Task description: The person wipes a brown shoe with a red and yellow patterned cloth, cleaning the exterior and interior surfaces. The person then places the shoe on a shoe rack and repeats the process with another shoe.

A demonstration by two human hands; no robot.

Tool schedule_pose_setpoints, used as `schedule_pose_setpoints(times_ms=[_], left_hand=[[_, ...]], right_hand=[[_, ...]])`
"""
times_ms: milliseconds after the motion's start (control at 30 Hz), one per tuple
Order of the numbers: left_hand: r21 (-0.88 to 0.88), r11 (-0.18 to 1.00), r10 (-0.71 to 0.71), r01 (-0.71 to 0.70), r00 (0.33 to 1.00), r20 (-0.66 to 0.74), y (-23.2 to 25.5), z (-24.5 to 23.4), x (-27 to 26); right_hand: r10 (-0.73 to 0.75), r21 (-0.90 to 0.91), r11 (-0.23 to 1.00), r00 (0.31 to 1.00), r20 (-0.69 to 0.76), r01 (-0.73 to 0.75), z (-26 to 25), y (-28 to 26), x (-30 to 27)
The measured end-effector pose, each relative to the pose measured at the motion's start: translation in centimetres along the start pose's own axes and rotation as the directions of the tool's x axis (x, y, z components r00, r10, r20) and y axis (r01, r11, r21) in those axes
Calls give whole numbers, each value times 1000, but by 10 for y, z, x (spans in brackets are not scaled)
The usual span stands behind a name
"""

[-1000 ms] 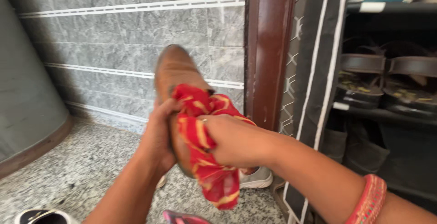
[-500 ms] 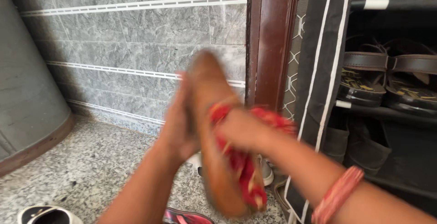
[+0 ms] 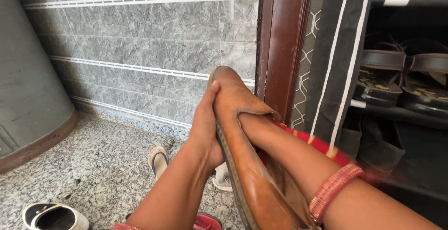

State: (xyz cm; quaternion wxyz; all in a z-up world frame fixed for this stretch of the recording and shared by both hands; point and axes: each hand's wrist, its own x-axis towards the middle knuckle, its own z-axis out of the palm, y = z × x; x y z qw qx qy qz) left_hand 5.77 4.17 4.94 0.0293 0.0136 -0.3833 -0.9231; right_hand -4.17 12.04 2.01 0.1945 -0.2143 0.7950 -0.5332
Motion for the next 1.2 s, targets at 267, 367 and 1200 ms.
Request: schedule_pose_setpoints(times_ms=[267,367,1200], left_hand=[[33,999,21,-22,1000,16,31,-30,-5],[83,995,51,-50,999,-13,39,-31,-17],[136,926,361,-351,931,-57,51,-68,-6]], right_hand=[[-317,-575,718,920,231,392,9,9,-40],[-521,-516,598,787,332,613,11,23,-55],[-149,6,974,612,777,229,-17,-33,-120]])
